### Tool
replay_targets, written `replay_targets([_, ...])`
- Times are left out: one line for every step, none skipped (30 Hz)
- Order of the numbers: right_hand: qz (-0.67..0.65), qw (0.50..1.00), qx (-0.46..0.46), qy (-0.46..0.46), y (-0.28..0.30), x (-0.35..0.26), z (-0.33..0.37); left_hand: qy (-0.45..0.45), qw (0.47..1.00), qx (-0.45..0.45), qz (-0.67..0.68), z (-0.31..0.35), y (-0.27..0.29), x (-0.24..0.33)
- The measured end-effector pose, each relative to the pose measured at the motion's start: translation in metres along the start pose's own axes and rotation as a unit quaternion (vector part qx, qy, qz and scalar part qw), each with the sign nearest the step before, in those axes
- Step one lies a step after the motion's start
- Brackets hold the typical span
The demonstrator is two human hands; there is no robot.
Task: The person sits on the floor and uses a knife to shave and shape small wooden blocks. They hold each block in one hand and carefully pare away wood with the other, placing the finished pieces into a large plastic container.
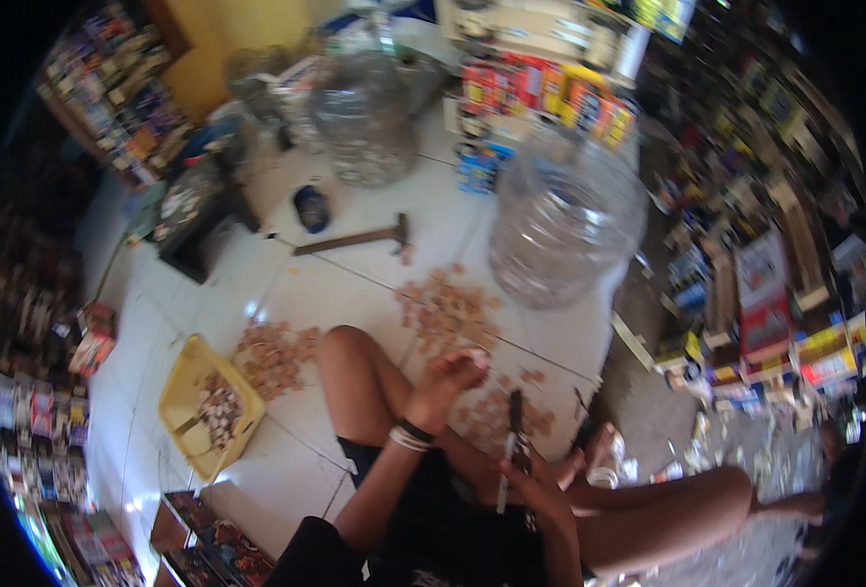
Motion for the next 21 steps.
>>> replay_targets([0.035, 0.999, 0.009, -0.001, 0.003, 0.0, 0.001, 0.008, 1.0, -0.014, -0.015, 0.0, -0.002, 0.003])
replay_targets([0.014, 1.0, 0.002, -0.013, 0.004, -0.001, 0.002, 0.01, 0.999, -0.028, -0.018, 0.001, -0.008, 0.004])
replay_targets([0.001, 1.0, -0.004, -0.024, 0.003, -0.001, 0.005, 0.005, 0.999, -0.038, -0.023, 0.004, -0.012, 0.006])
replay_targets([-0.013, 0.999, -0.016, -0.031, 0.002, -0.004, 0.006, -0.004, 0.999, -0.044, -0.029, 0.007, -0.016, 0.008])
replay_targets([-0.046, 0.998, -0.028, -0.032, 0.0, -0.008, 0.008, 0.001, 0.997, -0.056, -0.047, 0.01, -0.021, 0.008])
replay_targets([-0.08, 0.996, -0.042, -0.028, -0.003, -0.012, 0.01, -0.002, 0.996, -0.067, -0.054, 0.013, -0.026, 0.007])
replay_targets([-0.12, 0.991, -0.062, -0.016, -0.006, -0.018, 0.011, -0.006, 0.995, -0.077, -0.061, 0.016, -0.03, 0.006])
replay_targets([-0.129, 0.99, -0.057, -0.026, -0.006, -0.019, 0.011, -0.012, 0.994, -0.086, -0.068, 0.018, -0.034, 0.006])
replay_targets([-0.145, 0.987, -0.057, -0.029, -0.006, -0.021, 0.011, -0.011, 0.993, -0.091, -0.073, 0.019, -0.035, 0.005])
replay_targets([-0.168, 0.983, -0.064, -0.026, -0.007, -0.023, 0.011, -0.011, 0.992, -0.094, -0.078, 0.02, -0.037, 0.004])
replay_targets([-0.131, 0.989, -0.063, -0.037, -0.005, -0.022, 0.009, -0.007, 0.992, -0.09, -0.086, 0.02, -0.037, 0.003])
replay_targets([-0.132, 0.989, -0.07, -0.026, -0.005, -0.023, 0.009, -0.015, 0.991, -0.101, -0.082, 0.021, -0.039, 0.004])
replay_targets([-0.129, 0.989, -0.069, -0.027, -0.003, -0.024, 0.009, -0.018, 0.991, -0.103, -0.081, 0.021, -0.04, 0.004])
replay_targets([-0.13, 0.989, -0.07, -0.025, -0.001, -0.024, 0.009, -0.024, 0.991, -0.108, -0.076, 0.021, -0.041, 0.005])
replay_targets([-0.131, 0.988, -0.065, -0.051, 0.0, -0.021, 0.01, -0.018, 0.991, -0.107, -0.083, 0.021, -0.041, 0.004])
replay_targets([-0.136, 0.986, -0.061, -0.074, 0.001, -0.019, 0.011, -0.014, 0.99, -0.11, -0.088, 0.021, -0.042, 0.003])
replay_targets([-0.141, 0.984, -0.057, -0.097, 0.002, -0.018, 0.012, -0.01, 0.99, -0.111, -0.087, 0.02, -0.042, 0.003])
replay_targets([-0.138, 0.984, -0.052, -0.097, 0.003, -0.019, 0.013, -0.01, 0.99, -0.113, -0.087, 0.02, -0.042, 0.002])
replay_targets([-0.135, 0.985, -0.048, -0.098, 0.004, -0.021, 0.014, -0.009, 0.99, -0.113, -0.082, 0.019, -0.043, 0.001])
replay_targets([-0.132, 0.985, -0.041, -0.101, 0.006, -0.022, 0.015, -0.006, 0.991, -0.113, -0.072, 0.019, -0.043, 0.0])
replay_targets([-0.137, 0.984, -0.045, -0.101, 0.006, -0.024, 0.015, -0.008, 0.99, -0.114, -0.079, 0.018, -0.044, -0.001])
Point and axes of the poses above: each hand's wrist, its own z-axis away from the middle knuckle, its own y-axis out of the back of the hand, x = y × z, the point moved 7 cm from there along -z, towards the middle knuckle, and after that the axes turned 8 degrees about x, right-handed, at the moved point
